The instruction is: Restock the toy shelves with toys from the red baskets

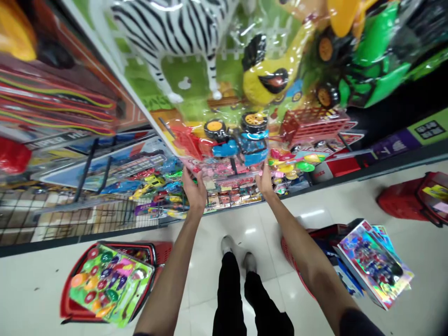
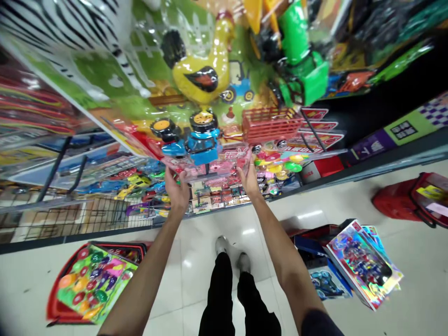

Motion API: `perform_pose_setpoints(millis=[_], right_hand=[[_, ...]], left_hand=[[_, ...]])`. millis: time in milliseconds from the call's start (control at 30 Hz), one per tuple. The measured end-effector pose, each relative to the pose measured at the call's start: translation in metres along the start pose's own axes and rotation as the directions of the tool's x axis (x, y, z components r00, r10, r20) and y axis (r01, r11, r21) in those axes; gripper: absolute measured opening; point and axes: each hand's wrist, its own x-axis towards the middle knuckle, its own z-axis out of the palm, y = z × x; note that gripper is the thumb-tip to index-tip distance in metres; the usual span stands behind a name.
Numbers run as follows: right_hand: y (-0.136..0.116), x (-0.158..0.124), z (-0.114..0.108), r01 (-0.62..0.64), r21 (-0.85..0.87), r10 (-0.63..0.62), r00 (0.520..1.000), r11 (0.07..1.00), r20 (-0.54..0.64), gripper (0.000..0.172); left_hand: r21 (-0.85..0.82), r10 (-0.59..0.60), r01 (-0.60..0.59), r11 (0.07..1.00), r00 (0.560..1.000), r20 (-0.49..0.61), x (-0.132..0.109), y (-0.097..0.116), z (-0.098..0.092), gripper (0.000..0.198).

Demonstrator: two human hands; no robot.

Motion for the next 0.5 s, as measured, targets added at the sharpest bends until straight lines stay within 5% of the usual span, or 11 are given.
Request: perform_pose_setpoints(millis=[133, 233, 300, 400, 500], right_hand=[[0.01, -0.03, -0.018, -0.036, 0.005, 0.036, 0.998, 0.999, -0.059, 0.087], [0.028, -0.057, -0.047, -0.088, -0.03, 0.083, 0.987, 0.996, -0.137, 0.08], [0.035, -0.065, -0.069, -0.14, -0.06, 0.123, 0.968, 0.988, -0.219, 0.08], [0.021, -0.071, -0.097, -0.193, -0.004, 0.184, 0.941, 0.981, -0.285, 0.074], [-0.029, -0.085, -0.113, -0.187, 0.12, 0.21, 0.952, 0.975, -0.223, 0.059]], left_hand=[[-0.057, -0.063, 0.062, 0.996, 0.998, -0.016, -0.028, 0.0, -0.004, 0.081], [-0.103, -0.24, 0.249, 0.963, 0.966, 0.097, -0.099, -0.006, -0.007, 0.081], [-0.04, -0.409, 0.43, 0.902, 0.88, 0.241, -0.167, -0.013, -0.012, 0.077], [-0.007, -0.583, 0.655, 0.756, 0.677, 0.45, -0.27, -0.019, -0.033, 0.075], [0.016, -0.68, 0.747, 0.665, 0.596, 0.427, -0.329, -0.013, -0.066, 0.076]])
